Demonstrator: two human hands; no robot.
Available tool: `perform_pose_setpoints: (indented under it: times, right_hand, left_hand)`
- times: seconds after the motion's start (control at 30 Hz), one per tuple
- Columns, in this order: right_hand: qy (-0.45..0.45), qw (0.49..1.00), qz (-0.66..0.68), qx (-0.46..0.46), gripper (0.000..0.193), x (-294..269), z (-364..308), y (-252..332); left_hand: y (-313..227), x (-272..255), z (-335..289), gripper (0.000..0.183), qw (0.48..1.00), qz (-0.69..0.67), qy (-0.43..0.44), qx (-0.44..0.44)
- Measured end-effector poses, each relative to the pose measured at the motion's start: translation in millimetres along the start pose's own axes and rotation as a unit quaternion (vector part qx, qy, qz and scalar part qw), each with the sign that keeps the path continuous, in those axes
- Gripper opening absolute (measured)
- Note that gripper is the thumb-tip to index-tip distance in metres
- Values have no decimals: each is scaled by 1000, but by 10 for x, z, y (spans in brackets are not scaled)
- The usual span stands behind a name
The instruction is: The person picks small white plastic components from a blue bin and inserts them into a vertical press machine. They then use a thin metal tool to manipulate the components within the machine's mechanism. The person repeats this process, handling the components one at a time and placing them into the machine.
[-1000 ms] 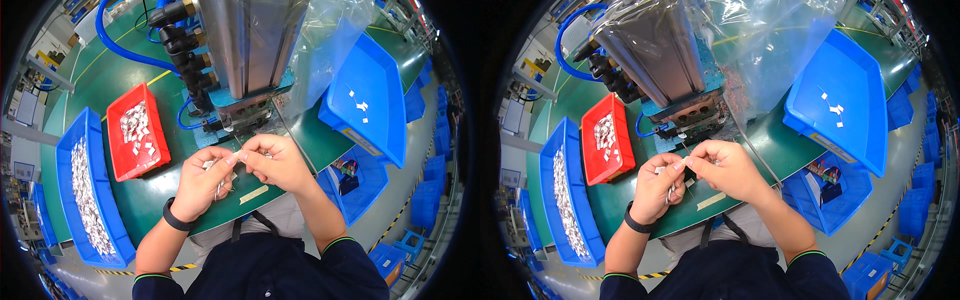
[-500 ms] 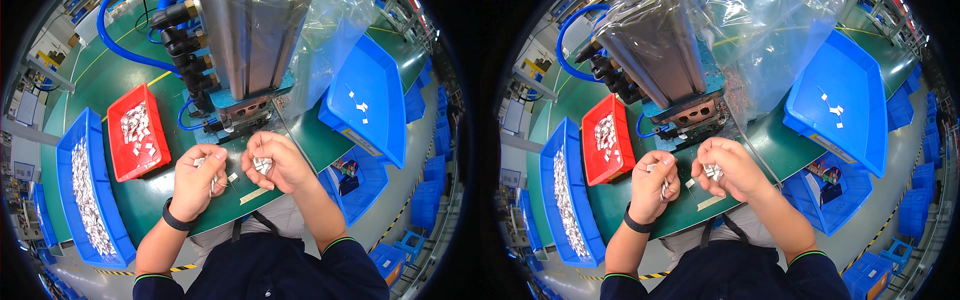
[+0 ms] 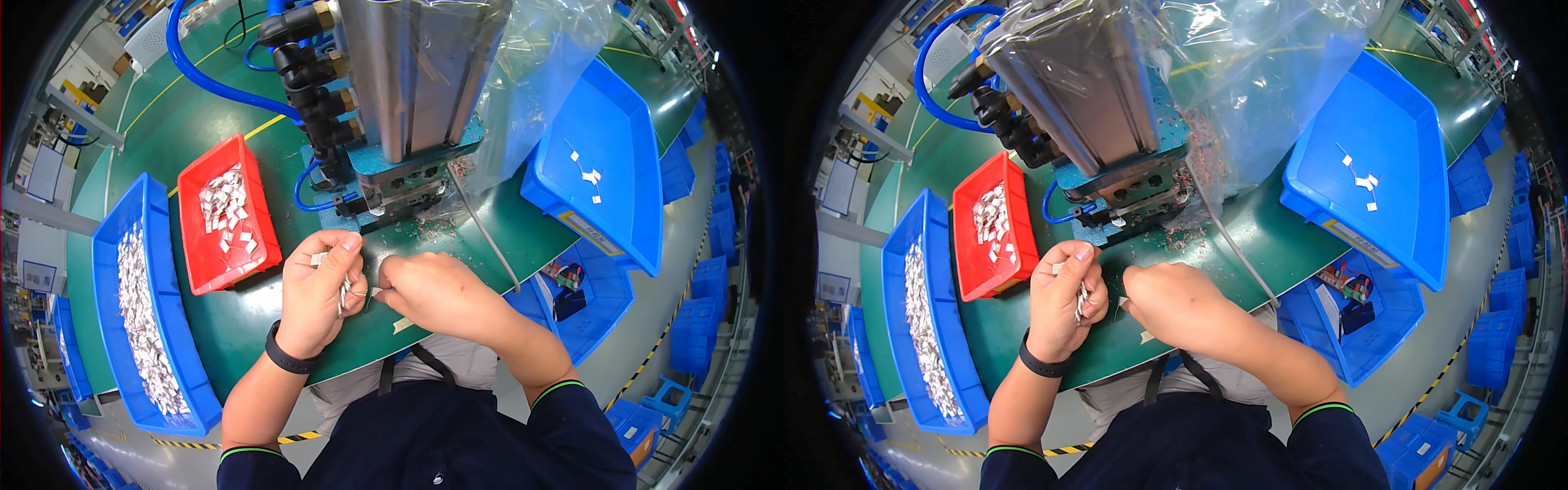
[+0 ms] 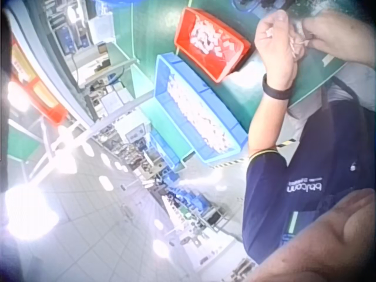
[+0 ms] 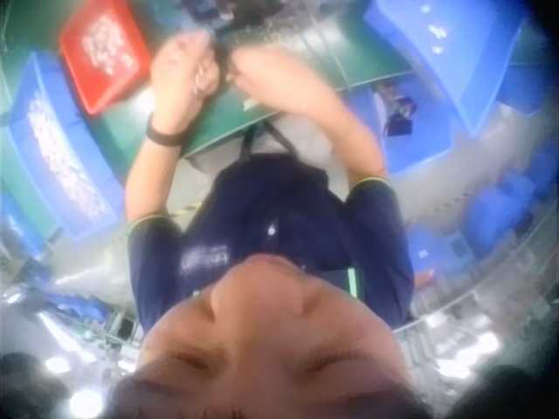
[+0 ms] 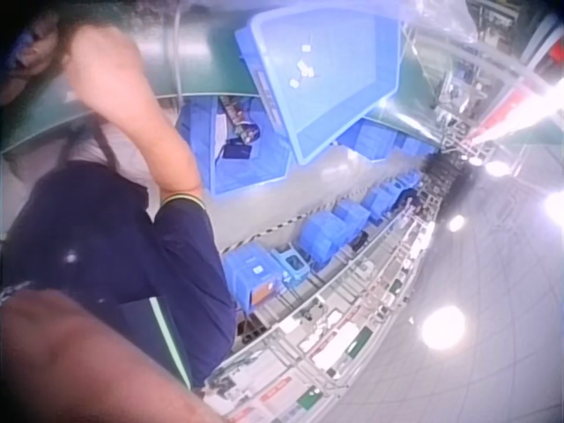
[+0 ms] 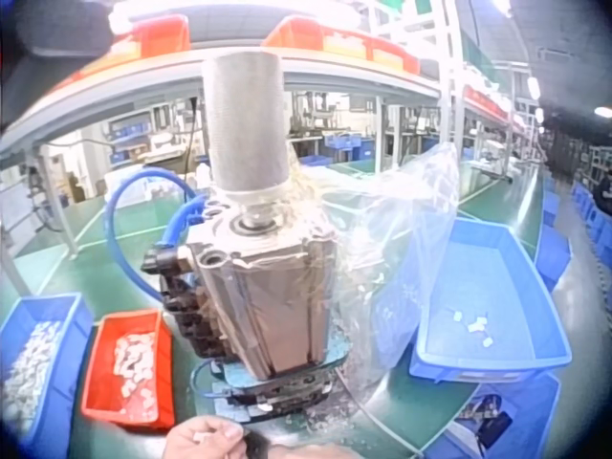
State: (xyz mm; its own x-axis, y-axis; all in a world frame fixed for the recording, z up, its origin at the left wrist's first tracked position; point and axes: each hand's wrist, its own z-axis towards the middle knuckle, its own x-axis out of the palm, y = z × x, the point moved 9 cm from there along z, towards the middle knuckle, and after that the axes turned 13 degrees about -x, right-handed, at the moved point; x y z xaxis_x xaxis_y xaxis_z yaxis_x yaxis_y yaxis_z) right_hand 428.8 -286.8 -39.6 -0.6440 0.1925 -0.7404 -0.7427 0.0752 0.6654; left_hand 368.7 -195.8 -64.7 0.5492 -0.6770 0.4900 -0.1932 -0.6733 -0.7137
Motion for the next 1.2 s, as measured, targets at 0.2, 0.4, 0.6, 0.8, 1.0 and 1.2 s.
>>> perform_pose_setpoints:
  times: [0.2,0.4,0.6,0.8,1.0,1.2]
  right_hand:
    - [8,1000,-25,-8,19,76,3,-20]
    - [-137,901,393,125,18,-102,-193,-359]
    - [-259,719,627,150,17,11,-228,-379]
    - [-252,757,587,135,19,103,-138,-230]
    - [-185,780,582,138,21,158,-113,-142]
    - [-185,789,569,137,21,95,-173,-168]
  left_hand:
    - [-11,0,6,15,1000,-2,-2,3]
    - [-61,-45,-16,13,999,-40,-13,28]
    - [29,30,-13,17,1000,-3,1,-2]
    - [56,93,-43,20,999,5,40,-5]
    - [78,46,-22,14,999,-6,44,-18]
    - [97,92,-24,15,998,51,32,-21]
